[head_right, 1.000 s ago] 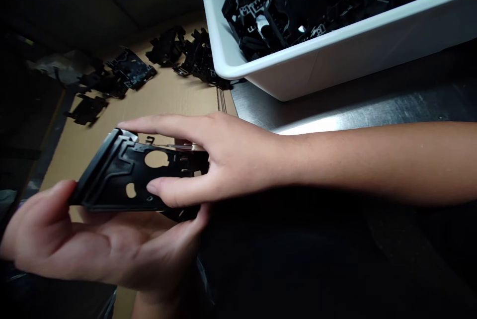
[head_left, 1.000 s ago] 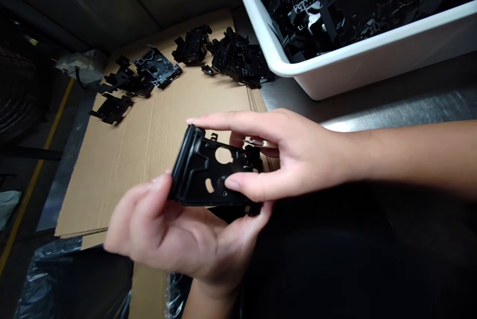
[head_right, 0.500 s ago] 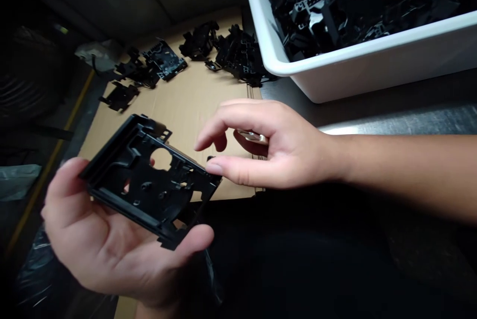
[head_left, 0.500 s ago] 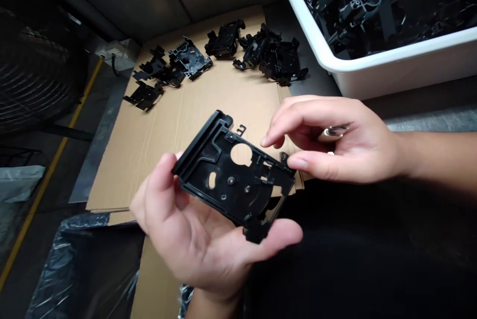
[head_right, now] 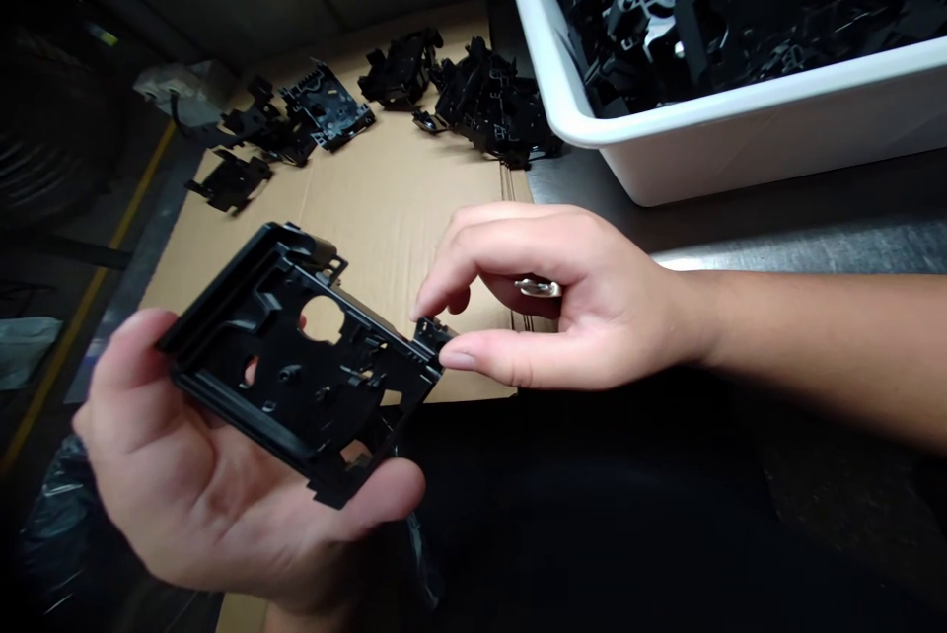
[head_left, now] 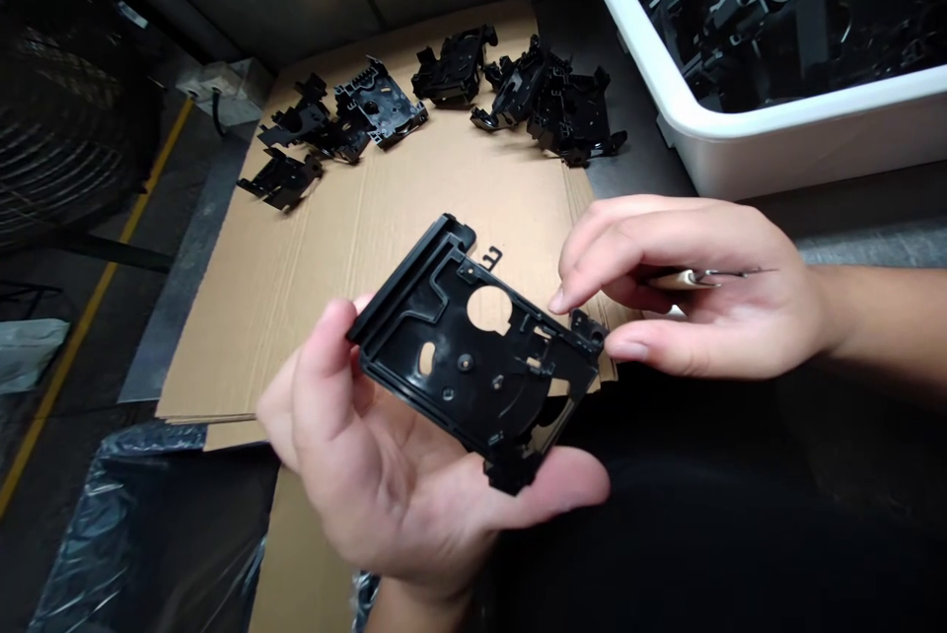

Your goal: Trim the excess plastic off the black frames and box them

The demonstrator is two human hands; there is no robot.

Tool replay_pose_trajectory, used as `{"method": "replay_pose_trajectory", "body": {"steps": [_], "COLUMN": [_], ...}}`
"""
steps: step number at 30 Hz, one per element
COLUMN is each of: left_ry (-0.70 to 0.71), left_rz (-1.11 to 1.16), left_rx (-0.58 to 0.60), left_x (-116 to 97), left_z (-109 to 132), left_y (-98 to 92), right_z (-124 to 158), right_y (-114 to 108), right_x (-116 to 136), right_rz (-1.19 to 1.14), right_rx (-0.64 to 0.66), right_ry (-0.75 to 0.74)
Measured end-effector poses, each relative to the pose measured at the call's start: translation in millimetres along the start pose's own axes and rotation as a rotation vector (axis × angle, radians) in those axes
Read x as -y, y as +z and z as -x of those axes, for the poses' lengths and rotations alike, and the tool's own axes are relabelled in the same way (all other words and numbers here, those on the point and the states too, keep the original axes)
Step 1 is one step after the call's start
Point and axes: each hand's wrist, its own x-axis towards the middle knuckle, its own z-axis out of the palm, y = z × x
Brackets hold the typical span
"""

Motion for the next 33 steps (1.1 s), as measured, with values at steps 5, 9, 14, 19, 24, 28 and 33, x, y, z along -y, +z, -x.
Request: {"method": "replay_pose_trajectory", "body": {"steps": [5,9,14,19,24,28,33], "left_ry": [-0.002,-0.096,-0.181,-0.285,-0.331,-0.332,-0.328], "left_rz": [-0.045,0.025,0.213,0.305,0.273,0.288,0.300], "left_rx": [-0.011,0.012,-0.016,0.023,0.086,0.072,0.068], "left_x": [5,3,3,0,-5,-7,-5], "left_z": [6,10,9,5,7,8,8], "left_y": [-1.2,-0.2,3.8,2.9,-1.2,-1.1,-1.3], "right_z": [-1,-1,-1,0,1,1,1], "right_y": [-1,-1,-2,-1,-1,0,1], "right_x": [1,0,0,1,0,0,0], "right_rz": [-0.012,-0.025,-0.041,-0.053,-0.047,-0.043,-0.045], "right_rx": [0.007,0.012,0.021,0.015,0.009,0.003,-0.002], "right_ry": [-0.032,-0.049,-0.048,-0.043,-0.065,-0.076,-0.093]}}
